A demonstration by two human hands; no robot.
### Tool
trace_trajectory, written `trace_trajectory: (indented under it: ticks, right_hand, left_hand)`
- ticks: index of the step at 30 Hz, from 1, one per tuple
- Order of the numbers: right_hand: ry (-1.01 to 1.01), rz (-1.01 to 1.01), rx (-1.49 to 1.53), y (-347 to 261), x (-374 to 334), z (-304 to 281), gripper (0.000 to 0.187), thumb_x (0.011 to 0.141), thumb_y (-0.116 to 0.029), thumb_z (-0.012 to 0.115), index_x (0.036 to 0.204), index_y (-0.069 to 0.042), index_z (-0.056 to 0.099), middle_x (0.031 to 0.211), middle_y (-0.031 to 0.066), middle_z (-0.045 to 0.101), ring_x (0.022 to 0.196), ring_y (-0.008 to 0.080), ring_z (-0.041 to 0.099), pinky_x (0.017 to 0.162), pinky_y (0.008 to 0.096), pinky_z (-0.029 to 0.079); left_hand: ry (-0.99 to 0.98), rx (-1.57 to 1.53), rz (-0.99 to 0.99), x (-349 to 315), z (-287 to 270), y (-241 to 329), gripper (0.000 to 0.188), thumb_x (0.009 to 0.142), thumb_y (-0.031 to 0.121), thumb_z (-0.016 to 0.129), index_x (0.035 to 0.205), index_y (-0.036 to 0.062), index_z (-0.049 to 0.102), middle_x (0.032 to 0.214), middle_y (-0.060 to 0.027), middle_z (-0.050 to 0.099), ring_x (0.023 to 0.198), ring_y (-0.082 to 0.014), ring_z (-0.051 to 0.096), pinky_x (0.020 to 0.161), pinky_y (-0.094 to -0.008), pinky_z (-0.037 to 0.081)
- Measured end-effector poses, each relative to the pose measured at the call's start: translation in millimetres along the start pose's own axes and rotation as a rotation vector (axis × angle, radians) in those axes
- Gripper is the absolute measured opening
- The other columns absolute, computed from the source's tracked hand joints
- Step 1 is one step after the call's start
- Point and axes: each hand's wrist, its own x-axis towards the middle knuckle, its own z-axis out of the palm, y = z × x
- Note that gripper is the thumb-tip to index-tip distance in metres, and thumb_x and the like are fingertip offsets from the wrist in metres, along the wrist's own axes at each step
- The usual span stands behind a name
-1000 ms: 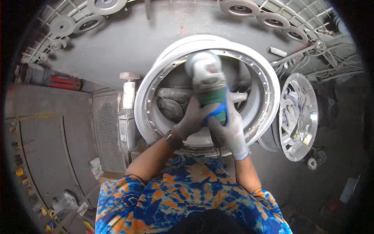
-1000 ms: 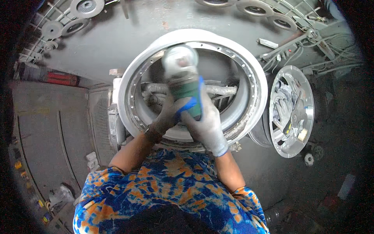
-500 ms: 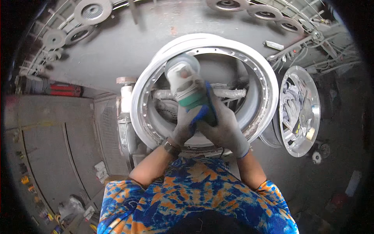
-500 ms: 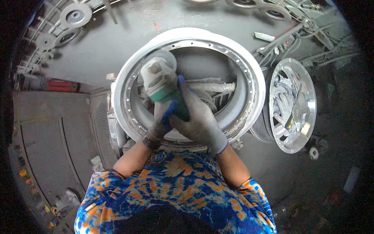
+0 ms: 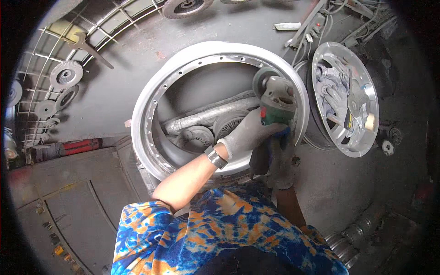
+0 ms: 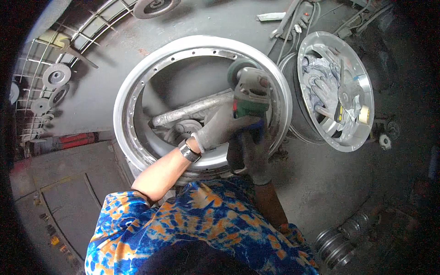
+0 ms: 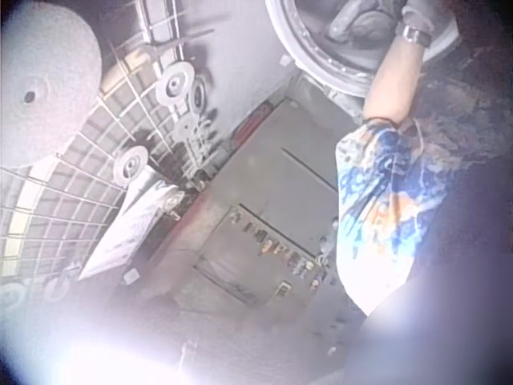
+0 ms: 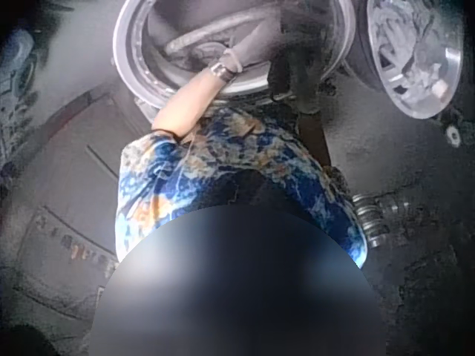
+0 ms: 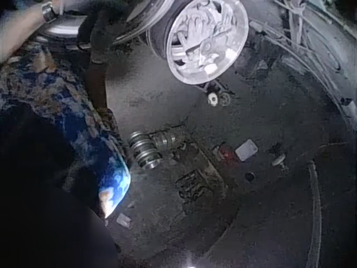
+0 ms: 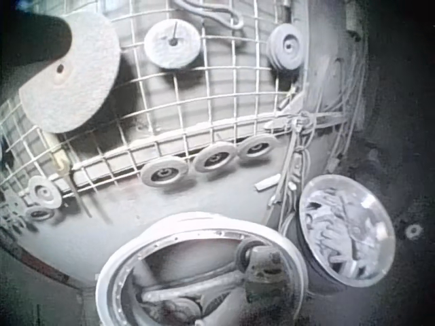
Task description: Grinding the inner surface of a metal wheel rim using a handheld angle grinder.
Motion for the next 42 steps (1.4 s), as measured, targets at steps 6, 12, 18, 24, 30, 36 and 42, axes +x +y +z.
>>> trace_trajectory:
  ticks: [6, 12, 18, 24, 30, 36, 42]
  right_hand:
    - [-0.088, 0.129, -0.032, -19.0, 15.3, 9.4, 0.068, 0.098, -0.023, 0.068, 0.152, 0.002, 0.036, 0.116, 0.014, 0.065, 0.101, 0.0216, 0.064, 0.09, 0.037, 0.055]
    - [-0.11, 0.013, -0.183, -4.8, 12.2, 7.5, 0.071, 0.097, -0.016, 0.066, 0.156, 0.004, 0.031, 0.113, 0.0141, 0.064, 0.097, 0.0189, 0.063, 0.088, 0.035, 0.054]
    - [-0.004, 0.059, -0.011, -19.3, 12.9, 15.7, 0.078, 0.093, -0.008, 0.064, 0.158, 0.006, 0.024, 0.112, 0.0137, 0.065, 0.098, 0.0176, 0.064, 0.088, 0.0333, 0.054]
    - [-0.104, -0.009, -0.211, -17.4, 19.0, 21.9, 0.077, 0.093, -0.008, 0.064, 0.158, 0.006, 0.024, 0.112, 0.013, 0.065, 0.094, 0.0175, 0.065, 0.087, 0.0323, 0.055]
    - [0.032, 0.044, -0.064, 0.4, -3.9, 3.4, 0.062, 0.097, -0.013, 0.062, 0.15, 0.007, 0.036, 0.113, 0.0167, 0.065, 0.098, 0.023, 0.065, 0.09, 0.0361, 0.053]
    - [0.182, 0.067, -0.132, 15.2, -17.3, 10.3, 0.06, 0.099, -0.02, 0.061, 0.148, 0.007, 0.038, 0.116, 0.0174, 0.064, 0.102, 0.0283, 0.064, 0.094, 0.0417, 0.051]
    - [-0.104, 0.085, -0.079, -36.0, 24.0, 51.2, 0.075, 0.093, -0.019, 0.066, 0.153, 0.01, 0.031, 0.114, 0.0238, 0.065, 0.103, 0.0329, 0.068, 0.097, 0.0429, 0.052]
  left_hand:
    - [0.105, 0.043, 0.147, -11.8, -11.9, -11.0, 0.031, 0.096, 0.018, 0.069, 0.121, 0.0, 0.065, 0.109, -0.0087, 0.072, 0.099, -0.014, 0.065, 0.092, -0.0321, 0.052]
    - [0.056, 0.028, 0.099, -6.5, -13.0, -6.4, 0.032, 0.095, 0.013, 0.067, 0.123, -0.0018, 0.064, 0.112, -0.0071, 0.071, 0.103, -0.0147, 0.063, 0.097, -0.0319, 0.049]
    - [0.106, 0.07, 0.152, -7.9, -12.2, -11.4, 0.031, 0.094, 0.016, 0.07, 0.119, -0.0009, 0.066, 0.106, -0.0104, 0.072, 0.097, -0.0168, 0.066, 0.09, -0.033, 0.052]
    - [0.09, -0.073, 0.1, -14.2, -21.3, -16.3, 0.036, 0.094, 0.013, 0.07, 0.127, 0.0005, 0.063, 0.117, -0.0053, 0.068, 0.105, -0.0112, 0.061, 0.096, -0.0298, 0.05]
    - [-0.017, 0.097, 0.133, 4.8, -1.3, -24.2, 0.033, 0.093, 0.016, 0.07, 0.122, 0.001, 0.064, 0.108, -0.0104, 0.071, 0.099, -0.0181, 0.065, 0.093, -0.0346, 0.052]
    - [-0.092, 0.188, 0.08, 4.9, -3.5, -16.5, 0.031, 0.096, 0.015, 0.068, 0.122, -0.0002, 0.066, 0.111, -0.0082, 0.072, 0.103, -0.0135, 0.064, 0.097, -0.0334, 0.05]
    - [0.071, -0.105, 0.088, -31.5, -45.7, -15.2, 0.038, 0.094, 0.013, 0.07, 0.129, 0.0002, 0.063, 0.114, -0.008, 0.07, 0.102, -0.013, 0.064, 0.091, -0.0312, 0.054]
